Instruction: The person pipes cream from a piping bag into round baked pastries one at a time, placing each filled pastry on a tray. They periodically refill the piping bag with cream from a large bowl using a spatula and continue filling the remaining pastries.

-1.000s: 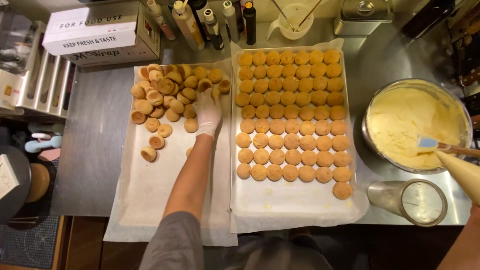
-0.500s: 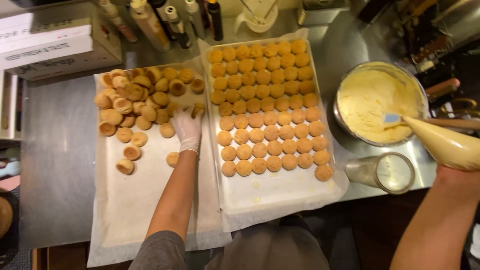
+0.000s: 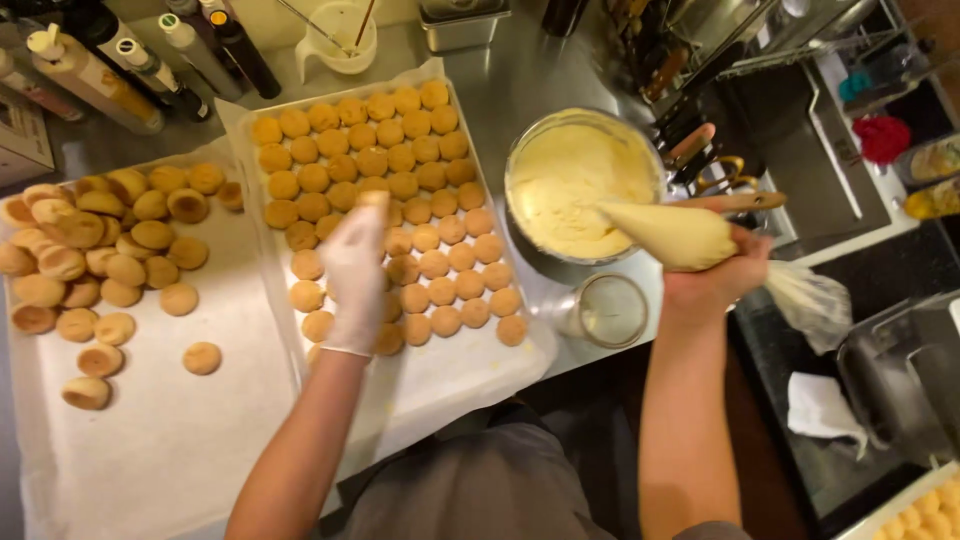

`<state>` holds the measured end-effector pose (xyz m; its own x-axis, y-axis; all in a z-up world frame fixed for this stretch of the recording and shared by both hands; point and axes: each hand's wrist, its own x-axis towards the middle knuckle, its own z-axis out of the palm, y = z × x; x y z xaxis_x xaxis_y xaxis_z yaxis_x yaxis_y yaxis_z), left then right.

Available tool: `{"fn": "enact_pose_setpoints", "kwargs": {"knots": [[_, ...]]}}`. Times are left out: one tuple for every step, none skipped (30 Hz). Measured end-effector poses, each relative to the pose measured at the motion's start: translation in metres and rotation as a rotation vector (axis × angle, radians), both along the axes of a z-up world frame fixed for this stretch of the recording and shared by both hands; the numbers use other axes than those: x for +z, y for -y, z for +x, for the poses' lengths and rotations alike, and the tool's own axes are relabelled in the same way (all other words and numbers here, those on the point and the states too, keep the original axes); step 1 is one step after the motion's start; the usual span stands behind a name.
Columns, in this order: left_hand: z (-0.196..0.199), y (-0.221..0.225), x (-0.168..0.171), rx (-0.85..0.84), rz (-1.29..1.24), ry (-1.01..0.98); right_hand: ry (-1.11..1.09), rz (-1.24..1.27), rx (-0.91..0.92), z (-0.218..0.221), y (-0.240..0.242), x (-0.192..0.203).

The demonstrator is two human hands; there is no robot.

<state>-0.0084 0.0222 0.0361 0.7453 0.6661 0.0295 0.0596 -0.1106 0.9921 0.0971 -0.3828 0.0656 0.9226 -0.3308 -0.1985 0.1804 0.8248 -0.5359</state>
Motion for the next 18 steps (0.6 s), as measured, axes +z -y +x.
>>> {"fn": "enact_pose_setpoints", "kwargs": {"knots": [[0.005, 0.031, -0.001, -0.093, -0.182, -0.048, 0.009, 0.025, 0.052, 0.003, -0.002, -0.001], [0.010, 0.061, -0.002, -0.188, -0.364, -0.093, 0.018, 0.051, 0.105, 0.006, -0.005, -0.003], [0.012, 0.082, 0.000, -0.177, -0.361, -0.089, 0.020, 0.053, 0.116, 0.009, -0.009, 0.001], [0.013, 0.102, 0.002, -0.298, 0.026, 0.048, -0.008, 0.112, 0.093, 0.013, -0.012, 0.006], [0.015, 0.123, 0.003, -0.415, 0.415, 0.182, -0.036, 0.170, 0.067, 0.014, -0.015, 0.009], [0.018, 0.139, 0.008, -0.407, 0.418, 0.184, -0.032, 0.171, 0.074, 0.016, -0.015, 0.011], [0.022, 0.155, 0.014, -0.457, 0.170, 0.159, -0.050, 0.140, 0.065, 0.017, -0.015, 0.014], [0.027, 0.170, 0.019, -0.503, -0.079, 0.134, -0.067, 0.109, 0.056, 0.018, -0.015, 0.016], [0.029, 0.179, 0.031, -0.500, -0.076, 0.135, -0.065, 0.111, 0.059, 0.020, -0.013, 0.018], [0.030, 0.187, 0.042, -0.402, -0.635, 0.095, -0.039, 0.093, 0.076, 0.021, -0.012, 0.020], [0.031, 0.195, 0.052, -0.272, -1.187, 0.046, -0.016, 0.076, 0.093, 0.022, -0.011, 0.022], [0.030, 0.200, 0.056, -0.268, -1.184, 0.047, -0.017, 0.079, 0.096, 0.024, -0.007, 0.026], [0.027, 0.205, 0.060, -0.418, -0.510, 0.088, -0.015, 0.066, 0.106, 0.025, -0.005, 0.030], [0.025, 0.209, 0.064, -0.525, 0.171, 0.117, -0.012, 0.052, 0.116, 0.025, -0.003, 0.033], [0.028, 0.213, 0.060, -0.522, 0.175, 0.112, -0.016, 0.057, 0.120, 0.027, 0.000, 0.033], [0.031, 0.217, 0.057, -0.483, -0.415, 0.111, -0.009, 0.029, 0.132, 0.028, 0.002, 0.033], [0.035, 0.222, 0.053, -0.410, -1.002, 0.108, 0.002, 0.000, 0.141, 0.030, 0.005, 0.033], [0.035, 0.225, 0.051, -0.408, -0.998, 0.108, 0.002, 0.004, 0.143, 0.030, 0.005, 0.036]]}}
